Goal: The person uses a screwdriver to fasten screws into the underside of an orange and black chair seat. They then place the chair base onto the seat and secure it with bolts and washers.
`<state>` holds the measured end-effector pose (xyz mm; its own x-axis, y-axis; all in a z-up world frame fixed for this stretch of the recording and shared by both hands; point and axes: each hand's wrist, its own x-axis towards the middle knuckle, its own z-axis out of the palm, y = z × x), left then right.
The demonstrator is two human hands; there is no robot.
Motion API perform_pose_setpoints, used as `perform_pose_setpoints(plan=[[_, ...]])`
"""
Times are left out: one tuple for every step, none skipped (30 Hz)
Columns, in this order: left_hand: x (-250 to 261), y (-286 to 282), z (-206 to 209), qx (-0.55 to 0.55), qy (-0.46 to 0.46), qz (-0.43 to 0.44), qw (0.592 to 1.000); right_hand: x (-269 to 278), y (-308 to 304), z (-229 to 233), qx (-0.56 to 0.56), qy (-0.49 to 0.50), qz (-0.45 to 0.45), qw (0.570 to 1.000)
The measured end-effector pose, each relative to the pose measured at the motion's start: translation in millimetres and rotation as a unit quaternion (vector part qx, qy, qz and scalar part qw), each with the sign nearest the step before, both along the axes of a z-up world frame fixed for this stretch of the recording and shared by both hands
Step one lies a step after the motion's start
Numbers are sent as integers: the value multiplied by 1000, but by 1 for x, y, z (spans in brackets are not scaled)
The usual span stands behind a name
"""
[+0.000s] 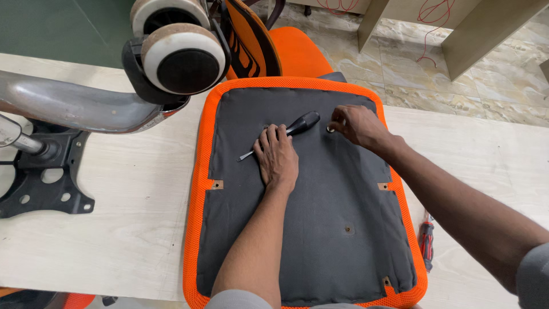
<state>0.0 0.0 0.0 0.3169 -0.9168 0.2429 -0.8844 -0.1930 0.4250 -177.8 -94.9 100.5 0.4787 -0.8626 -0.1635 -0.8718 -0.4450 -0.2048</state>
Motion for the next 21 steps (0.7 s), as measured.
perform_pose_setpoints(plan=[[0,1,1,0,2,1,1000,0,-3,-3,-3,-30,16,999],[0,1,2,0,3,2,1000,-1,-4,-6,-7,-61,33,998],[0,2,4,0,6,3,1000,-2,-6,-7,-10,-91,48,995],[0,2,5,1,4,3,1000,-4,-6,-9,-17,-81,60,995],[0,2,5,2,2,3,1000,-6,-6,-9,-24,-72,72,995],[0,3,6,3,1,2,1000,-7,-5,-8,-31,-62,84,994],[0,3,6,0,2,2,1000,-9,-3,-7,-15,-70,74,995],[0,3,7,-2,2,2,1000,-10,-2,-6,1,-78,63,995],[1,3,7,-4,3,2,1000,-10,-1,-4,17,-86,53,995],[1,3,7,-4,1,1,1000,-9,0,-3,13,-126,58,990],[0,4,7,-4,-1,0,1000,-7,1,-2,8,-166,64,984],[0,4,7,-3,-3,0,1000,-6,2,0,3,-205,69,976],[0,4,6,-4,-3,1,1000,-4,3,1,5,-159,39,986],[0,3,6,-4,-4,3,1000,-2,2,1,8,-113,9,994],[0,3,6,-5,-4,4,1000,-1,2,2,9,-67,-22,997],[0,3,6,-7,-3,2,1000,0,2,2,14,-43,-32,998],[0,3,6,-9,-1,2,1000,1,1,1,20,-19,-41,999],[0,3,6,-10,0,2,1000,1,0,-1,25,5,-50,998],[0,3,5,-12,1,1,1000,0,-2,-3,15,-12,-20,1000],[0,3,5,-14,2,1,1000,-1,-6,-4,4,-29,10,1000],[0,3,5,-16,3,1,1000,-3,-9,-7,-6,-45,40,998]])
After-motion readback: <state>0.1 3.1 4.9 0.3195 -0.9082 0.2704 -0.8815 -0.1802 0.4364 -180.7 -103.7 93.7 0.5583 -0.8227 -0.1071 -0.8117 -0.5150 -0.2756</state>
